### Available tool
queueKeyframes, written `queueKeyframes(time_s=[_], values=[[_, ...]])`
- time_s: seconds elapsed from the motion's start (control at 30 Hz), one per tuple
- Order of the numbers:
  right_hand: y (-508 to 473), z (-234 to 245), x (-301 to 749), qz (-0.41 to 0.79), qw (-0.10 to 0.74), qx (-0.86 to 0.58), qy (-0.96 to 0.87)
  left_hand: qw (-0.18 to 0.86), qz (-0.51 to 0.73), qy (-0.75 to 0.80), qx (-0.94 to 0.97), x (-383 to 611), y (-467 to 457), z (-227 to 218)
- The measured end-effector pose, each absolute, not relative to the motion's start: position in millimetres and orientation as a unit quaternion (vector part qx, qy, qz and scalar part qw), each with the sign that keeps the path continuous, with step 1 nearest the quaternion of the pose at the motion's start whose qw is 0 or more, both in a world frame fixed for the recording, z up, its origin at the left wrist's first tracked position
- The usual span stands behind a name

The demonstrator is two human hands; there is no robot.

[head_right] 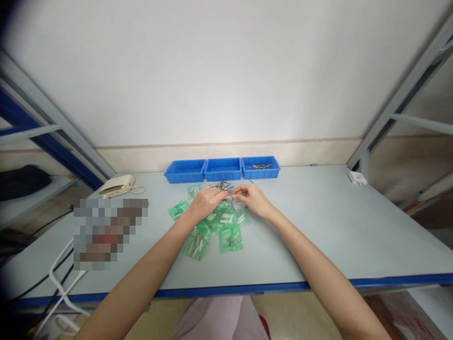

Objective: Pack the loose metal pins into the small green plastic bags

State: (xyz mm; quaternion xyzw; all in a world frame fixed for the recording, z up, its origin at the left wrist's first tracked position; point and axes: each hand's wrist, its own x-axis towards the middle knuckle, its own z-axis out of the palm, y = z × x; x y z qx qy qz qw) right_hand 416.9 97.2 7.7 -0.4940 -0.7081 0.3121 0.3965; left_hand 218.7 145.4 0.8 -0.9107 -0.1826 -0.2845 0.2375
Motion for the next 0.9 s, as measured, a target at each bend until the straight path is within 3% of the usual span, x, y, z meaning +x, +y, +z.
queueKeyframes(time_s=[0.3, 0.6, 0.9], values=[[90.4, 15.5, 417.9, 0.176, 0.373, -0.524, -0.745, 0.215, -0.277, -0.217, -0.911, 219.5, 148.3, -4.5], [89.9, 15.7, 415.4, 0.15, 0.374, -0.496, -0.769, 0.239, -0.297, -0.203, -0.902, 220.9, 147.0, -2.7], [87.9, 17.1, 415.4, 0.076, 0.32, -0.503, -0.799, 0.233, -0.279, -0.209, -0.908, 220.7, 147.3, -3.3]])
